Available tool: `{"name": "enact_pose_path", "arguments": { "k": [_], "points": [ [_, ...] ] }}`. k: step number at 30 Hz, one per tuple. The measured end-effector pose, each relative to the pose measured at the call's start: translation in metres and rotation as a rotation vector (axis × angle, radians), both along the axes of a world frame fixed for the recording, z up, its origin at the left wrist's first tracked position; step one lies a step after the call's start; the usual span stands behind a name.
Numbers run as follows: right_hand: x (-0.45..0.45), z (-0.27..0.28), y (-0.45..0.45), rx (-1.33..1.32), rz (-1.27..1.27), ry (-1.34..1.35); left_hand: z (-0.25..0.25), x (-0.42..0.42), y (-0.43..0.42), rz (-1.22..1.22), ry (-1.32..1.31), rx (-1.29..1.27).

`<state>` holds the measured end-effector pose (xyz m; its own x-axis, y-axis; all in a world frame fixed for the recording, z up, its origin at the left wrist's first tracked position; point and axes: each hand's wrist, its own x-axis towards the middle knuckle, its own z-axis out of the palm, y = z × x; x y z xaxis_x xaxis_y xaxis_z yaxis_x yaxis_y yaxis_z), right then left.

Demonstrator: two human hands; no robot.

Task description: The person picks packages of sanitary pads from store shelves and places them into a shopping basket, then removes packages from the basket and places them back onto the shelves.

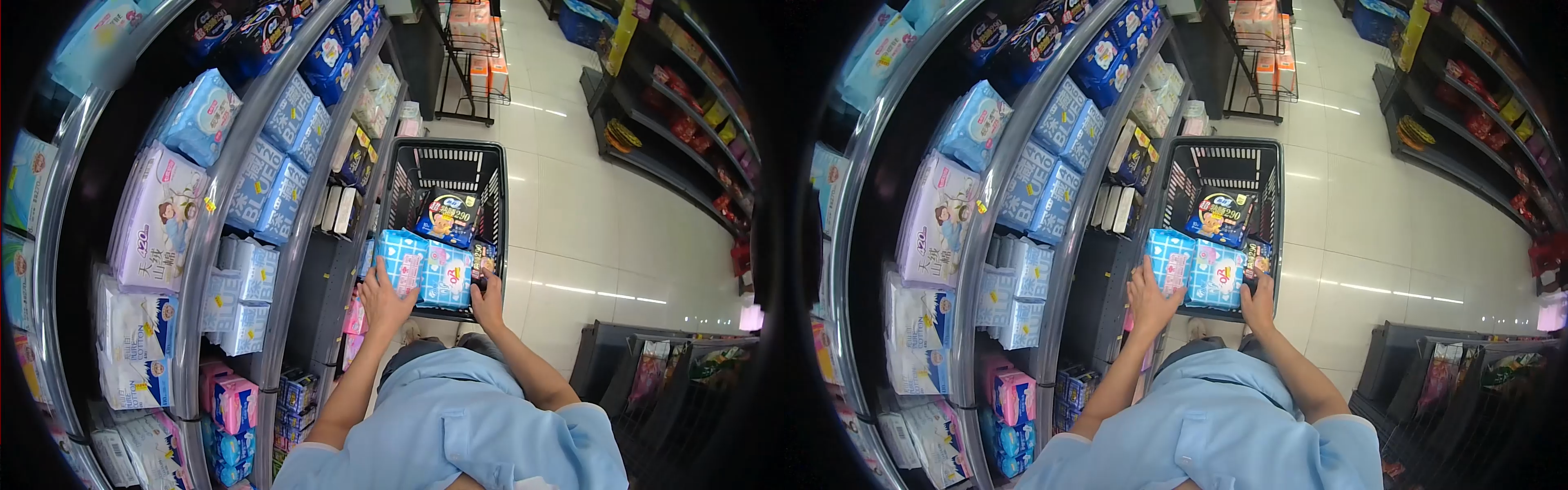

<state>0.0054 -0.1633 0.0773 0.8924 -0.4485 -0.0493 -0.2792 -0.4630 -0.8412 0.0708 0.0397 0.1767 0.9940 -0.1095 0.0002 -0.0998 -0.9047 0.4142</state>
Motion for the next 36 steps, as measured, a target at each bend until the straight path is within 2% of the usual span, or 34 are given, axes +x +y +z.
{"name": "enact_pose_path", "arguments": {
  "k": [1, 5, 8, 9, 12, 14, 19, 26, 36],
  "points": [
    [0.003, 0.016, 0.0, 0.027, -0.035, -0.055, -0.002, -0.002, -0.002, -0.007, -0.006, -0.003],
    [0.017, 0.05, -0.006, 0.412, -0.127, -0.231, -0.007, -0.004, -0.007, -0.009, 0.004, 0.01],
    [0.02, 0.077, -0.009, 0.613, -0.085, -0.144, -0.01, -0.001, -0.008, -0.024, -0.014, 0.066],
    [0.023, 0.076, -0.004, 0.6, -0.111, -0.208, -0.009, 0.001, -0.009, -0.032, -0.032, 0.09],
    [0.023, 0.067, 0.004, 0.593, -0.144, -0.07, -0.004, 0.01, -0.012, -0.038, 0.063, 0.086],
    [0.019, 0.052, 0.011, 0.534, -0.125, -0.023, -0.004, 0.009, -0.012, -0.054, 0.025, 0.065],
    [0.012, 0.056, 0.016, 0.415, -0.119, 0.081, 0.009, -0.003, -0.014, -0.138, -0.093, 0.121],
    [0.013, 0.047, 0.019, 0.491, -0.09, -0.003, 0.002, 0.011, -0.018, -0.101, -0.022, 0.129],
    [0.0, 0.036, 0.012, 0.718, -0.071, 0.138, 0.014, 0.019, -0.02, 0.03, 0.139, 0.033]
  ]
}}
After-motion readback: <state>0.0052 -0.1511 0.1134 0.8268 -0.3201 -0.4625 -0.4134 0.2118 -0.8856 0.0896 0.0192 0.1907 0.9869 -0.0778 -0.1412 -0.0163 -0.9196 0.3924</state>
